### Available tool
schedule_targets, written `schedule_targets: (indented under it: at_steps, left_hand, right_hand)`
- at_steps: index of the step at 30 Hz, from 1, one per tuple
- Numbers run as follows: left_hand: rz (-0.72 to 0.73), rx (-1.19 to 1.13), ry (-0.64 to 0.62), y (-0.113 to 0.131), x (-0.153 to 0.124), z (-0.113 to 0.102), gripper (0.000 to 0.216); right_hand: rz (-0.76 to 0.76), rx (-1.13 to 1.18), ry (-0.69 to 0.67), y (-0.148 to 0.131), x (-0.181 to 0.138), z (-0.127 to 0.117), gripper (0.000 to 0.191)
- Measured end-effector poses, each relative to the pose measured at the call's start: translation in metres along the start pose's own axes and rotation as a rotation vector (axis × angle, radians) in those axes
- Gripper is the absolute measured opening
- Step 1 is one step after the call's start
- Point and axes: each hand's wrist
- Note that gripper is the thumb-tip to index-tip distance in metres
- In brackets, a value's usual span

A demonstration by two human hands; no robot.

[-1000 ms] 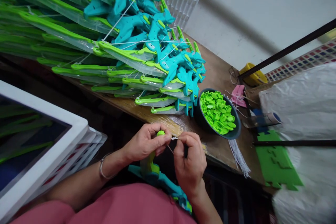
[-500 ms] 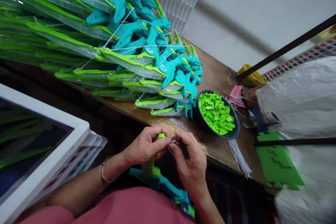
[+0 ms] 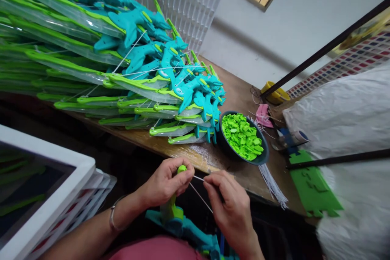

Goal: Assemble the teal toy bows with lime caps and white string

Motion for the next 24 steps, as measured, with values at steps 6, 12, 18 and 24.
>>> schedule_targets:
  at_steps: [6,12,18,24]
  left_hand:
    - [-0.037,-0.219,-0.086,0.01,0.014,0.023,0.034]
    - [0.121,-0.533,0.187,0.053,0.038,0.029,0.024]
    - [0.544,-0.647,0.462,0.109,0.028,0.015,0.02]
    - [0.967,-0.471,0.729,0.152,0.023,0.005,0.017]
  right_hand:
    - [-0.191,-0.238,0.218,-0.019,-0.006,-0.005,0.017]
    - [-0.38,-0.508,0.204,-0.039,-0.006,0.011,0.038]
    - [-0.451,-0.727,0.075,-0.057,0.042,0.034,0.044]
    - [-0.6,-0.75,-0.017,-0.059,0.139,0.043,0.029]
Point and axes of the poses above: each hand's wrist, its own x-axis towards the middle knuckle, its own z-axis out of the palm, y = z × x, and after that the axes turned 12 degrees about y, right-handed
